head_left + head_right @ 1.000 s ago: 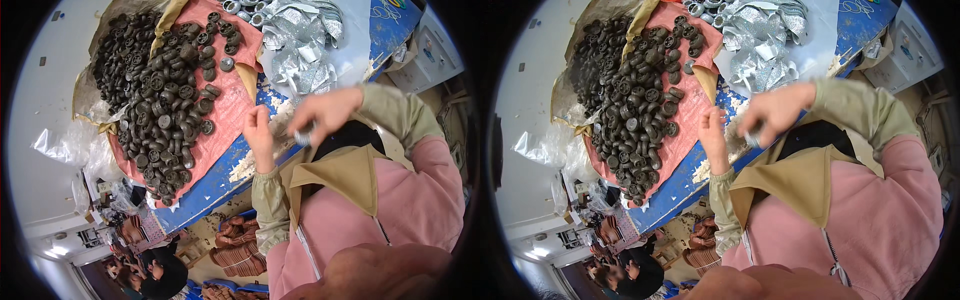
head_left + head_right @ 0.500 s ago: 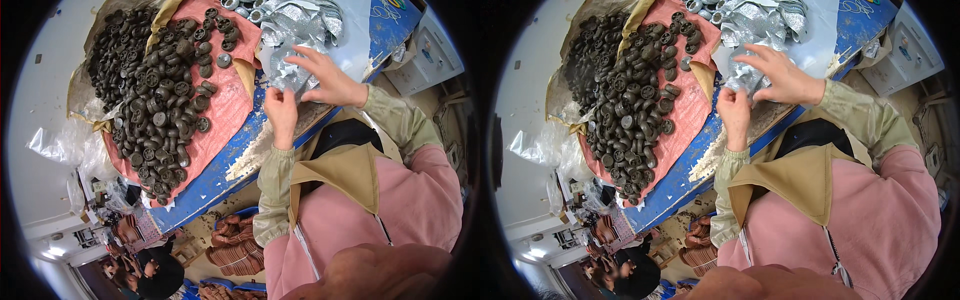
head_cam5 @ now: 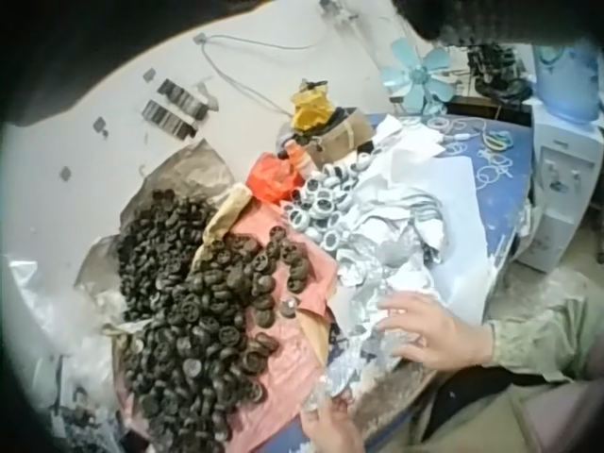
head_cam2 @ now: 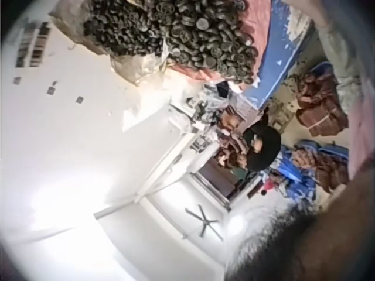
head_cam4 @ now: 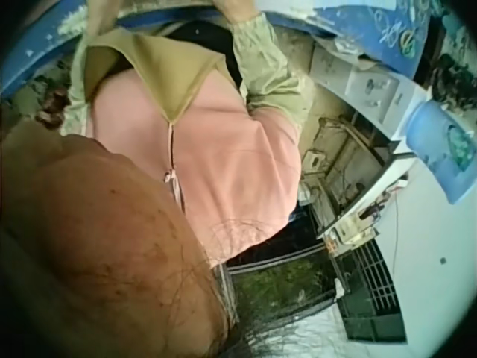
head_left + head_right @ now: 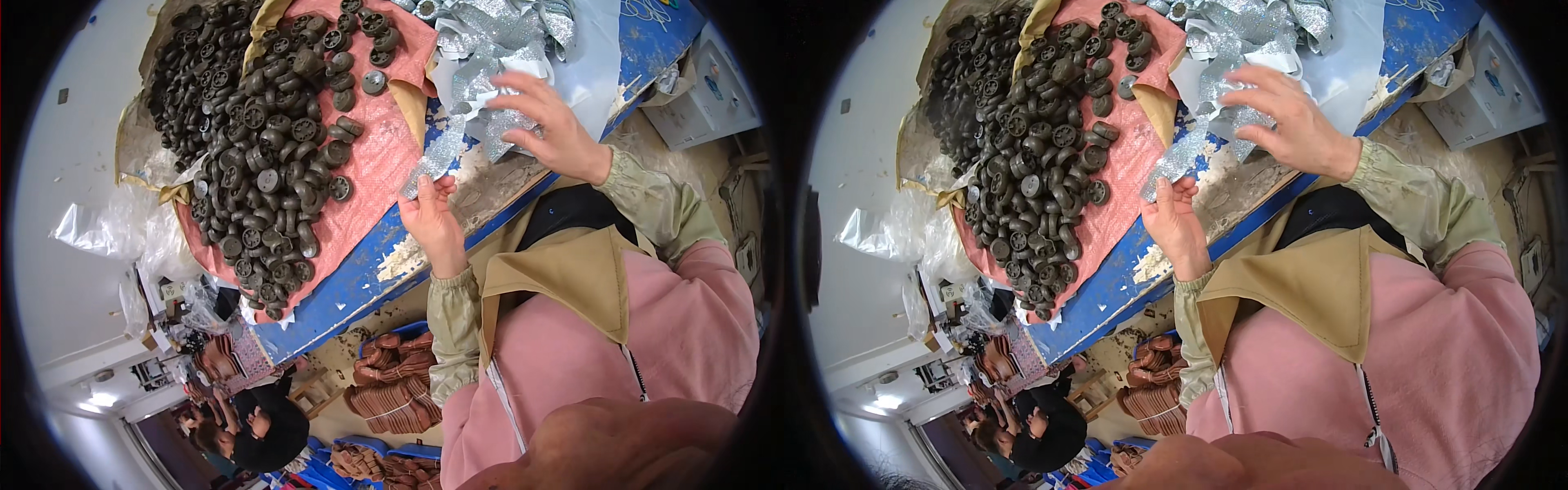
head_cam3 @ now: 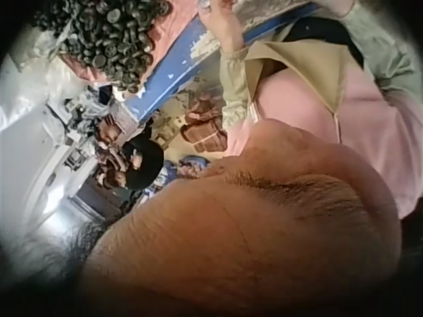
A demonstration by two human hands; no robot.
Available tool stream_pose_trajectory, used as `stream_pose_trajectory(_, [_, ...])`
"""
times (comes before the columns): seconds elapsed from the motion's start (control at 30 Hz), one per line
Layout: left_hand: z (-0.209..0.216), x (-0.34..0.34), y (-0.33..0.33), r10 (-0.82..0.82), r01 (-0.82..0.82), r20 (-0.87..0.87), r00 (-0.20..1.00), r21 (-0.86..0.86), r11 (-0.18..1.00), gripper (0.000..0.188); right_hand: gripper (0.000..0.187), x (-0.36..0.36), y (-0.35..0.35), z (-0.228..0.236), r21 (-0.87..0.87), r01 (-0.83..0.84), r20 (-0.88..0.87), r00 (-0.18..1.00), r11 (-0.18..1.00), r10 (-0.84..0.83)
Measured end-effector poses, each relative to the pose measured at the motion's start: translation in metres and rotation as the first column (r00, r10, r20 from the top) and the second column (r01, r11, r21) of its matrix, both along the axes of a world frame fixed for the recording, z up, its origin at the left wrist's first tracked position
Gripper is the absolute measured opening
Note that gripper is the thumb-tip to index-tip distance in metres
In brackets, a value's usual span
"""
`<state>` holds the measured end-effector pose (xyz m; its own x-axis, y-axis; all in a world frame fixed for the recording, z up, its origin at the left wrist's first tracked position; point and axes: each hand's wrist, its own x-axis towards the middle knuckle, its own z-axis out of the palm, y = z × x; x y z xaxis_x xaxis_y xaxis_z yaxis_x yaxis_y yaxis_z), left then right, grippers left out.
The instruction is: Manually applying silver adhesive or lining to small black industrial circular components.
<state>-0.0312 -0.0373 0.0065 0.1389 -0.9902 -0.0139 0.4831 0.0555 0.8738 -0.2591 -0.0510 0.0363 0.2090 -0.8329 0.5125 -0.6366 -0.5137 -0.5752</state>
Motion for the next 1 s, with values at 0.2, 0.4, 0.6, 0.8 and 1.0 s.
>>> stream_pose_trajectory(0.2, [0.025,0.003,0.022,-0.101,0.095,0.396,0.913,0.035,0.995,0.018,0.049,0.049,0.006,0.015,0.151,-0.445,0.324,0.866,0.883,0.381])
stream_pose_trajectory(0.4, [0.037,0.048,0.010,0.009,0.010,0.578,0.816,-0.029,1.000,0.027,0.013,0.062,0.012,0.007,0.475,-0.509,0.553,0.807,0.718,0.206])
stream_pose_trajectory(0.6, [-0.019,0.145,-0.077,0.281,-0.487,0.939,0.201,-0.153,0.860,0.050,0.015,0.060,0.027,0.011,0.512,-0.530,0.550,0.807,0.676,0.216])
stream_pose_trajectory(0.8, [-0.039,0.122,-0.090,0.203,-0.639,0.972,-0.115,-0.229,0.735,0.059,0.017,0.059,0.030,0.005,0.499,-0.536,0.533,0.809,0.681,0.246])
stream_pose_trajectory(1.0, [-0.045,0.118,-0.092,0.330,-0.664,0.944,-0.030,-0.265,0.699,0.063,0.014,0.063,0.037,-0.002,0.453,-0.555,0.570,0.782,0.697,0.252])
